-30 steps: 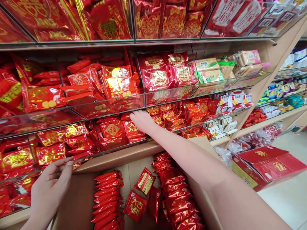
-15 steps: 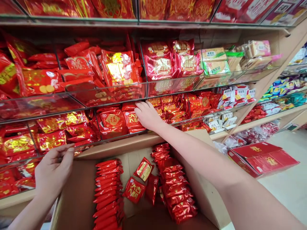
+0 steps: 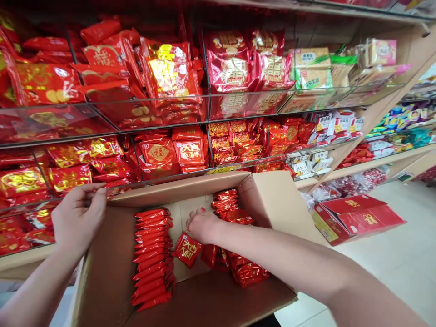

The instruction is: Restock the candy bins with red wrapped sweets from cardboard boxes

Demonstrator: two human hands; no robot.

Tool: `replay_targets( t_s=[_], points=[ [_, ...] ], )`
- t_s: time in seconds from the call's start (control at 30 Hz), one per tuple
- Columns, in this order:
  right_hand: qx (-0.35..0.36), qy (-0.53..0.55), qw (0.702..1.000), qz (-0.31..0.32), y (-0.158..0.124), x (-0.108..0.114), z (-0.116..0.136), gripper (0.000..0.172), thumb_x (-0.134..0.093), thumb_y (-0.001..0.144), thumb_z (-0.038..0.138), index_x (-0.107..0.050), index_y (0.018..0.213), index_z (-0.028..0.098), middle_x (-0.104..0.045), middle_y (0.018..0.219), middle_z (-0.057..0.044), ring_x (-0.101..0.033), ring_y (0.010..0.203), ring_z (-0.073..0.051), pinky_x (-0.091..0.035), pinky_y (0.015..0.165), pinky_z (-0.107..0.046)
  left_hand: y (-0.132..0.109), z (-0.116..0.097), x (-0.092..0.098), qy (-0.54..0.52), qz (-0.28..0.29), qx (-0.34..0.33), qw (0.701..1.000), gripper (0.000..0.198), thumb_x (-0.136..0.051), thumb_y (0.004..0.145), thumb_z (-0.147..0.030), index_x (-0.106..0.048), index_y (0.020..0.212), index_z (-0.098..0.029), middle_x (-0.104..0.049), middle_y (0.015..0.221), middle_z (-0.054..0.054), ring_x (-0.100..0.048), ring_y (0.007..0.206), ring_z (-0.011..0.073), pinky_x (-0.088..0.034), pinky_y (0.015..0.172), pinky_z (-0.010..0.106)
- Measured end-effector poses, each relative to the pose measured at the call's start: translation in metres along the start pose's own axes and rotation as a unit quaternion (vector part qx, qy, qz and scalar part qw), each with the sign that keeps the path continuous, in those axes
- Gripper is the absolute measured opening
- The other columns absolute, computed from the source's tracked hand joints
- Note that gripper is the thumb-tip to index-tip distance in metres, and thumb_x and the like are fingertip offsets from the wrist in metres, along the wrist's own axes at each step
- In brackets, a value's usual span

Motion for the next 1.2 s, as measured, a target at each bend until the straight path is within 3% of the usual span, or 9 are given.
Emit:
replay_targets(
  t_s=[0.17, 0.33, 0.5, 0.63, 0.77, 0.87, 1.0, 1.13, 1.2],
  points=[
    [-0.039, -0.008, 0.998, 0.042, 0.051, -0.039, 0.015, 0.029, -0.047, 0.08, 0.008, -0.058, 0.107, 0.009, -0.06, 0.109, -0.02, -0.056, 0.101, -0.027, -0.046, 0.079, -0.046, 0.001, -0.002, 0.0, 0.028, 0.02, -0.002, 0.999, 0.029, -0.053, 0.074, -0.034, -0.063, 0.098, -0.02, -0.059, 0.066, -0.003, -0.053, 0.058, 0.0099, -0.041, 0.058, 0.02],
    [-0.05, -0.016, 0.998, 0.048, 0.054, -0.047, 0.018, 0.025, -0.053, 0.076, 0.008, -0.062, 0.1, 0.007, -0.059, 0.108, -0.022, -0.052, 0.104, -0.029, -0.043, 0.081, -0.044, 0.002, -0.006, 0.003, 0.05, 0.035, -0.027, 0.998, 0.026, -0.052, 0.075, -0.035, -0.064, 0.091, -0.02, -0.061, 0.066, -0.002, -0.055, 0.058, 0.0121, -0.04, 0.059, 0.023],
    [-0.033, -0.009, 0.999, 0.025, 0.023, -0.01, 0.008, 0.013, -0.055, 0.077, 0.013, -0.063, 0.086, 0.014, -0.066, 0.089, -0.012, -0.055, 0.091, -0.025, -0.04, 0.079, -0.042, -0.005, -0.012, 0.011, 0.039, 0.015, -0.093, 0.995, 0.027, -0.049, 0.075, -0.036, -0.063, 0.091, -0.019, -0.062, 0.075, 0.003, -0.057, 0.069, 0.0159, -0.043, 0.068, 0.027],
    [0.037, 0.047, 0.976, -0.207, -0.023, 0.047, 0.007, 0.015, -0.044, 0.087, 0.016, -0.059, 0.089, 0.02, -0.063, 0.093, -0.005, -0.049, 0.091, -0.018, -0.039, 0.078, -0.035, -0.036, -0.031, 0.007, -0.144, 0.073, -0.07, 0.984, 0.037, -0.054, 0.073, -0.042, -0.057, 0.102, -0.02, -0.061, 0.09, 0.006, -0.058, 0.081, 0.0177, -0.046, 0.072, 0.029],
    [0.079, 0.182, 0.905, -0.376, -0.062, 0.076, 0.012, 0.014, -0.044, 0.088, 0.021, -0.058, 0.09, 0.021, -0.061, 0.098, -0.003, -0.047, 0.096, -0.015, -0.042, 0.083, -0.029, -0.076, -0.05, -0.023, -0.351, 0.274, 0.218, 0.868, 0.062, -0.051, 0.074, -0.054, -0.039, 0.127, -0.025, -0.062, 0.091, 0.007, -0.061, 0.065, 0.0159, -0.047, 0.051, 0.027],
    [0.053, 0.271, 0.86, -0.429, -0.076, 0.073, 0.012, 0.018, -0.047, 0.087, 0.026, -0.055, 0.102, 0.021, -0.058, 0.104, -0.006, -0.049, 0.102, -0.014, -0.044, 0.088, -0.029, -0.093, -0.069, -0.035, -0.441, 0.335, 0.264, 0.79, 0.078, -0.066, 0.065, -0.045, -0.032, 0.133, -0.026, -0.063, 0.077, 0.001, -0.06, 0.057, 0.0127, -0.048, 0.053, 0.026],
    [-0.028, 0.42, 0.735, -0.532, -0.084, 0.06, 0.008, 0.021, -0.042, 0.088, 0.027, -0.053, 0.106, 0.022, -0.054, 0.117, -0.009, -0.049, 0.109, -0.019, -0.042, 0.092, -0.039, -0.099, -0.074, -0.038, -0.469, 0.249, 0.241, 0.812, 0.075, -0.074, 0.059, -0.037, -0.042, 0.124, -0.021, -0.064, 0.076, -0.001, -0.062, 0.067, 0.0121, -0.051, 0.064, 0.025],
    [-0.146, 0.749, 0.494, -0.417, -0.067, 0.035, 0.013, 0.025, -0.037, 0.089, 0.042, -0.048, 0.097, 0.021, -0.061, 0.086, -0.005, -0.058, 0.074, -0.016, -0.049, 0.069, -0.033, -0.111, -0.075, -0.041, -0.45, 0.169, 0.235, 0.845, 0.075, -0.073, 0.06, -0.035, -0.038, 0.126, -0.024, -0.063, 0.093, 0.003, -0.064, 0.073, 0.014, -0.052, 0.066, 0.028],
    [-0.143, 0.799, 0.442, -0.381, -0.061, 0.031, 0.02, 0.024, -0.045, 0.086, 0.045, -0.048, 0.087, 0.021, -0.057, 0.077, 0.0, -0.054, 0.067, -0.013, -0.047, 0.064, -0.028, -0.117, -0.078, -0.045, -0.451, 0.205, 0.241, 0.835, 0.071, -0.073, 0.06, -0.035, -0.041, 0.122, -0.024, -0.062, 0.099, 0.005, -0.063, 0.077, 0.0155, -0.052, 0.066, 0.028]
  ],
)
Point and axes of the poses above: each hand's wrist, its own y-axis towards the middle knuckle, its own x-axis out of the back of the hand, z = x × y, the point moved 4 cm from there along y, towards the middle knuckle
